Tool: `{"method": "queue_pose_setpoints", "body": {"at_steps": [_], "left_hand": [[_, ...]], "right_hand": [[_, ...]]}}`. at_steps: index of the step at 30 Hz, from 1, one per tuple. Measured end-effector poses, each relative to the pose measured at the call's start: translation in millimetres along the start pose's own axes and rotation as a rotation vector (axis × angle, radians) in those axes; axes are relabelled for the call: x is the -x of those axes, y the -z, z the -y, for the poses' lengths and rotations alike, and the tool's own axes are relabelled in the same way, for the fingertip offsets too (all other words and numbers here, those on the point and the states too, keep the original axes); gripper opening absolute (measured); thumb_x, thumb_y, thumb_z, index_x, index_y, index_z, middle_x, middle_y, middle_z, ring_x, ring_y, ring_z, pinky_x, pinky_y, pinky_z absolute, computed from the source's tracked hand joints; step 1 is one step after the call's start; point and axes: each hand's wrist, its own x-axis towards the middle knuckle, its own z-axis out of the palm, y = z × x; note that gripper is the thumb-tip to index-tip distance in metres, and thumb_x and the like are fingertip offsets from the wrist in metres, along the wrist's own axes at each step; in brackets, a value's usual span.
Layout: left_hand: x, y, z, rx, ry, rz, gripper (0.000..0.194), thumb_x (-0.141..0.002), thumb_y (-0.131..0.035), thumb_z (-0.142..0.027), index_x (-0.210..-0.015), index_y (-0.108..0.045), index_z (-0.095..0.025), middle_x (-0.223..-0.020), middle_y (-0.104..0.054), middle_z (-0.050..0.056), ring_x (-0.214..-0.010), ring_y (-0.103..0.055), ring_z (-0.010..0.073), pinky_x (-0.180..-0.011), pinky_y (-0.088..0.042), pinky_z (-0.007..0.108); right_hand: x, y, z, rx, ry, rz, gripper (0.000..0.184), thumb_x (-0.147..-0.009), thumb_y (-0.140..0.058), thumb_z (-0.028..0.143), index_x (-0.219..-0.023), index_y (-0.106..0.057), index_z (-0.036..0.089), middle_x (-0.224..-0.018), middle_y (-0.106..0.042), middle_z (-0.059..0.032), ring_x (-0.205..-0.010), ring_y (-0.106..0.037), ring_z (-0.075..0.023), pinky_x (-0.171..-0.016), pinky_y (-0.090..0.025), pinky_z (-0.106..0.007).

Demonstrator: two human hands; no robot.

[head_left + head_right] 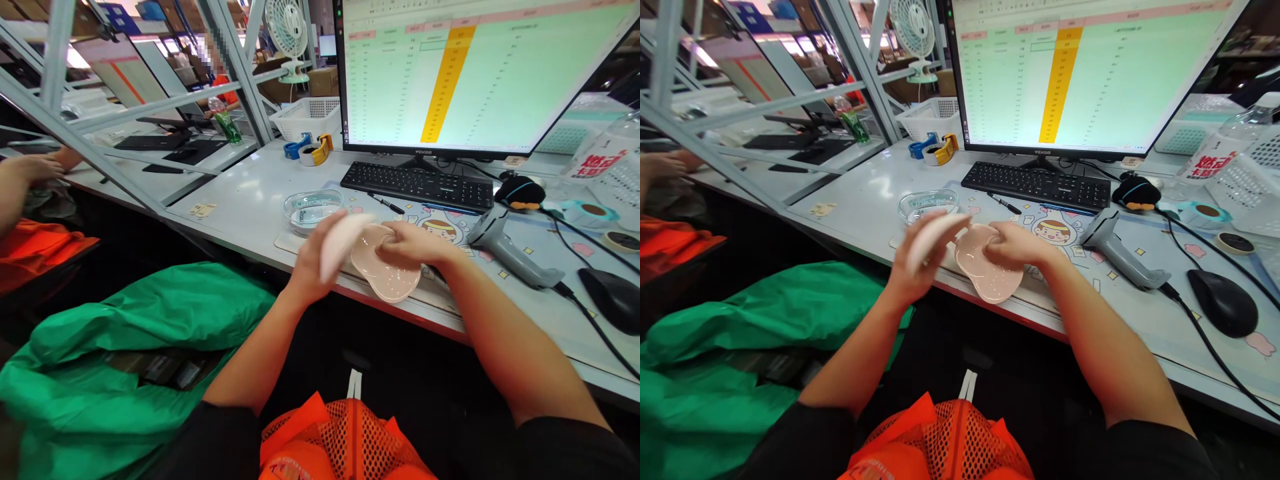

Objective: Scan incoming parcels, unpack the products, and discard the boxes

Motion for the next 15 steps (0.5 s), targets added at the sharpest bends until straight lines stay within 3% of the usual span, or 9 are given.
{"method": "queue_pose_setpoints", "body": {"at_steps": [2, 3, 6, 8, 12, 15], "left_hand": [[1, -1.8, -8, -0.115, -0.083, 0.357, 0.087, -0.079, -0.094, -0.051, -0.157, -0.059, -0.035, -0.174, -0.04, 0.014, -0.161, -0.037, 0.0449, -0.132, -0.034, 0.066], [1, -3.6, -10, -0.158, -0.09, 0.475, 0.1, -0.073, -0.099, -0.049, -0.161, -0.053, -0.038, -0.179, -0.031, 0.014, -0.163, -0.031, 0.0472, -0.131, -0.032, 0.069], [-2, -9.5, -5, -0.252, -0.058, 0.595, 0.126, -0.063, -0.105, -0.046, -0.169, -0.036, -0.045, -0.182, -0.019, 0.012, -0.164, -0.025, 0.0502, -0.128, -0.035, 0.072], [-3, -12.1, 3, -0.309, -0.062, 0.538, 0.121, -0.068, -0.102, -0.039, -0.169, -0.036, -0.044, -0.179, -0.025, 0.013, -0.162, -0.031, 0.0485, -0.128, -0.037, 0.069], [-6, -15.6, 18, -0.471, -0.032, 0.235, 0.095, -0.083, -0.084, -0.022, -0.167, -0.041, -0.033, -0.167, -0.04, 0.018, -0.153, -0.044, 0.0452, -0.127, -0.039, 0.067], [-7, -21.1, 24, -0.571, 0.078, 0.055, 0.093, -0.083, -0.078, -0.019, -0.167, -0.041, -0.03, -0.164, -0.042, 0.02, -0.148, -0.048, 0.0479, -0.122, -0.043, 0.069]], "right_hand": [[-2, -1, -4, -0.098, -0.024, 0.01, 0.03, -0.068, -0.085, 0.036, -0.09, -0.069, 0.022, -0.09, -0.075, -0.0047, -0.083, -0.066, -0.0249, -0.066, -0.05, -0.032], [-4, -2, -6, -0.156, -0.045, 0.017, 0.034, -0.067, -0.087, 0.041, -0.088, -0.069, 0.022, -0.09, -0.075, -0.0047, -0.082, -0.065, -0.0242, -0.064, -0.05, -0.032], [-9, -1, -14, -0.331, -0.149, -0.023, 0.047, -0.071, -0.086, 0.063, -0.088, -0.07, 0.022, -0.087, -0.074, -0.0056, -0.078, -0.064, -0.023, -0.06, -0.048, -0.031], [-11, 0, -16, -0.473, -0.161, -0.044, 0.057, -0.078, -0.076, 0.076, -0.095, -0.073, 0.022, -0.09, -0.075, -0.008, -0.081, -0.066, -0.0249, -0.065, -0.052, -0.034], [-10, -5, -7, -0.679, 0.014, 0.019, 0.077, -0.086, -0.06, 0.088, -0.126, -0.072, 0.023, -0.112, -0.078, -0.0116, -0.104, -0.071, -0.0309, -0.085, -0.06, -0.04], [-10, -18, -2, -0.726, 0.124, -0.048, 0.092, -0.078, -0.073, 0.085, -0.15, -0.057, 0.03, -0.138, -0.07, -0.01, -0.121, -0.068, -0.0315, -0.097, -0.059, -0.042]]}}
